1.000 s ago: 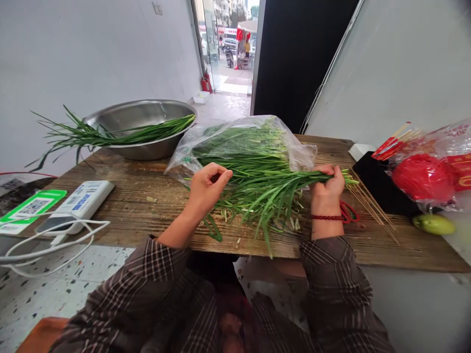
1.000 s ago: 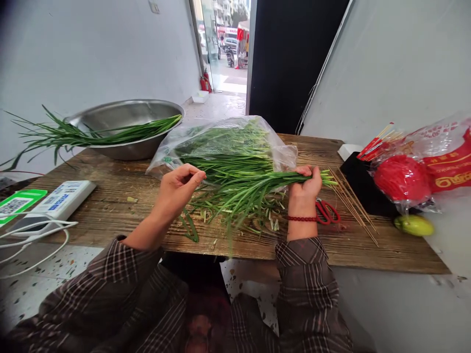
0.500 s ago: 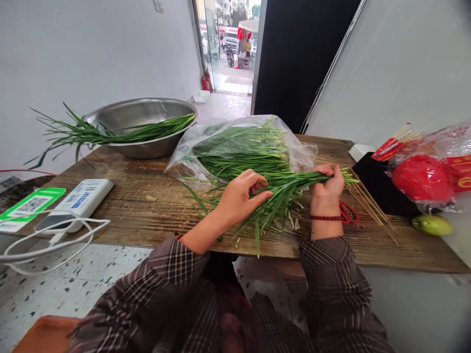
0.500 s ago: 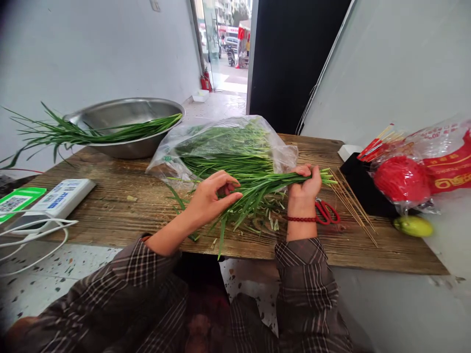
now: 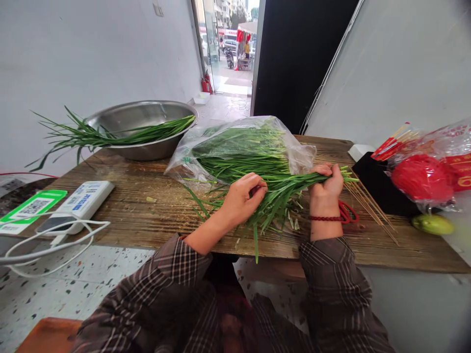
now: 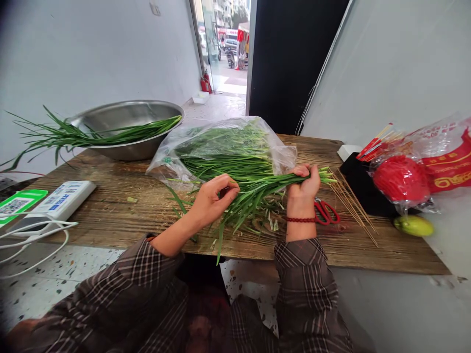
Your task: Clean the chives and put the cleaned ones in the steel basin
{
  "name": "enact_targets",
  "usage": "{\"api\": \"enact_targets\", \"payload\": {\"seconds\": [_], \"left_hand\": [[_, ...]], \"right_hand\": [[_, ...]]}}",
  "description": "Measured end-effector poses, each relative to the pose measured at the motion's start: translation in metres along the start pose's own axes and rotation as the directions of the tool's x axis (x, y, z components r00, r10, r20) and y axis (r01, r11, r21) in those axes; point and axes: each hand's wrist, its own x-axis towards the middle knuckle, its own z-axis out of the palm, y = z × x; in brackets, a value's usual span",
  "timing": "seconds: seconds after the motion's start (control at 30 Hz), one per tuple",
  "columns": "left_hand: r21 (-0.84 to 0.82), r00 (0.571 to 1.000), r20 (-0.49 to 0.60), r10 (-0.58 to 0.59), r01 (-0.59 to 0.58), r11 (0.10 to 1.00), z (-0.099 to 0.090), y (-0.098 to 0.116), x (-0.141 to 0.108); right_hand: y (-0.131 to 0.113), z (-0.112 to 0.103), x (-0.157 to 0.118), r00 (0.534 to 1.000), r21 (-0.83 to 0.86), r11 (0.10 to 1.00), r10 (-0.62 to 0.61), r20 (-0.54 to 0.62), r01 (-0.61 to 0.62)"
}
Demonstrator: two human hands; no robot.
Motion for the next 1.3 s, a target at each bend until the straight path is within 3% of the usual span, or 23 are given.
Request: {"api": "enact_targets", "payload": {"seconds": [0.2, 0.47, 0.6, 0.8, 1.0, 1.13, 1.3], "left_hand": [[-0.053, 0.998, 0.063, -0.002, 0.005, 0.999, -0.001, 0.007, -0.005], [-0.004, 1.000, 0.018, -0.008, 0.009, 1.000, 0.002, 0.004, -0.002], [0.010, 1.000, 0.012, -0.005, 0.005, 1.000, 0.004, 0.001, -0.003], [-0.111, 0.978, -0.127, -0.168, 0.154, 0.982, -0.005, -0.006, -0.011], [-0.066, 0.983, -0.043, -0.179, 0.176, 0.982, -0.012, -0.007, -0.015], [-0.040, 0.989, -0.054, -0.137, 0.135, 0.990, -0.005, -0.004, -0.010], [-0.074, 0.986, 0.039, -0.160, 0.162, 0.984, 0.006, -0.002, -0.007]], "right_hand": [[-0.001, -0.003, 0.002, 1.000, -0.097, 0.995, -0.030, 0.009, 0.030], [0.002, 0.004, -0.003, 0.999, -0.011, 1.000, -0.017, -0.049, 0.016], [0.001, 0.003, -0.003, 0.999, 0.034, 0.998, 0.052, -0.003, -0.052], [-0.009, -0.007, 0.007, 0.997, 0.078, 0.995, 0.064, 0.052, -0.068], [-0.012, -0.012, 0.011, 1.000, 0.060, 0.998, 0.010, 0.023, -0.011], [-0.010, -0.012, 0.011, 0.999, -0.007, 1.000, 0.004, 0.032, -0.004], [-0.007, -0.009, 0.008, 0.999, 0.017, 1.000, 0.015, 0.033, -0.016]]}}
